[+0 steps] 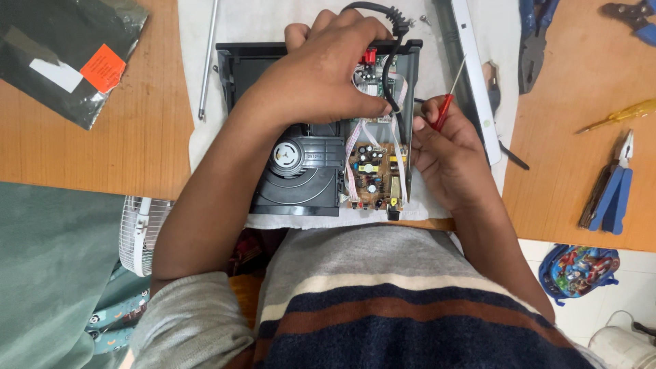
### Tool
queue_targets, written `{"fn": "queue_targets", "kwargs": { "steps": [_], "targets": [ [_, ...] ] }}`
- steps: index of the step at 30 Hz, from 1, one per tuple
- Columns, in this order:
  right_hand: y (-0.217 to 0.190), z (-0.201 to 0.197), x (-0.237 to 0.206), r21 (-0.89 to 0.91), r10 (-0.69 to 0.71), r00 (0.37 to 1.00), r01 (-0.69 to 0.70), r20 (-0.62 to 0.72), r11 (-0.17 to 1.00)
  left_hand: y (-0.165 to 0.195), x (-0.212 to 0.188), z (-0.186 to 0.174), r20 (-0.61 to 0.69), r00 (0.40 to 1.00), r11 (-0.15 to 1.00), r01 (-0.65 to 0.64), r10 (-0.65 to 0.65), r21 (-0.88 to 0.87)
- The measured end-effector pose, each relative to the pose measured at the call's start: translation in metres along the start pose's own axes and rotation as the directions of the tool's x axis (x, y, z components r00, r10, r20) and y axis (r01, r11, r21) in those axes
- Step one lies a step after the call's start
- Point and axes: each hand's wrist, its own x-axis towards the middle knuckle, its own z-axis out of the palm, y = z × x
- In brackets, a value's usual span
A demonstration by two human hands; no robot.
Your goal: The person repairs an opened DVD player on a table, reconnecting internal wires and ribbon cables to the circuit boards, routing a power cord, and using a screwdriver on the chassis and board components.
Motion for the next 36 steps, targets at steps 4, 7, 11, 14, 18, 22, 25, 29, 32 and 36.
{"fn": "queue_targets", "kwargs": {
  "steps": [4, 7, 11, 14, 18, 22, 25, 29, 32, 36],
  "targets": [
    [0.000, 0.001, 0.001, 0.032, 0.013, 1.000, -0.013, -0.006, 0.999, -0.001, 0.000, 0.002, -0.016, 1.000, 1.000, 0.005, -0.005, 0.000],
    [0.000, 0.001, 0.002, 0.039, 0.005, 1.000, -0.005, 0.004, 0.999, -0.002, -0.001, 0.003, -0.031, 0.999, 1.000, -0.009, 0.009, 0.004],
    [0.001, 0.000, 0.003, 0.053, -0.005, 1.000, 0.004, 0.028, 0.999, -0.003, -0.001, 0.002, -0.024, 1.000, 1.000, -0.009, 0.009, -0.005],
    [0.001, -0.003, 0.003, 0.066, 0.015, 1.000, -0.016, 0.019, 0.998, -0.003, -0.002, 0.000, -0.020, 1.000, 1.000, -0.019, 0.018, -0.011],
    [0.001, -0.006, 0.002, 0.082, 0.011, 0.999, -0.015, 0.043, 0.997, -0.001, -0.003, -0.003, -0.010, 1.000, 0.999, -0.026, 0.026, -0.019],
    [0.003, -0.007, 0.002, 0.071, -0.008, 0.998, 0.004, 0.054, 0.997, 0.001, -0.004, -0.004, -0.005, 1.000, 1.000, -0.024, 0.024, -0.018],
    [0.003, -0.007, 0.003, 0.019, -0.036, 0.998, 0.035, 0.060, 0.999, 0.001, -0.004, -0.006, -0.001, 1.000, 1.000, -0.018, 0.018, -0.017],
    [0.001, -0.007, 0.002, -0.037, -0.035, 0.998, 0.036, 0.048, 0.999, 0.004, -0.004, -0.007, 0.015, 1.000, 1.000, -0.021, 0.021, 0.007],
    [-0.001, -0.008, 0.003, -0.051, -0.003, 0.999, 0.006, 0.052, 0.999, 0.007, -0.006, -0.008, 0.007, 0.999, 0.999, -0.036, 0.036, 0.003],
    [-0.001, -0.011, 0.004, -0.041, 0.013, 0.999, -0.012, 0.040, 0.999, 0.010, -0.004, -0.011, 0.026, 0.999, 0.999, -0.046, 0.046, -0.005]
  ]
}}
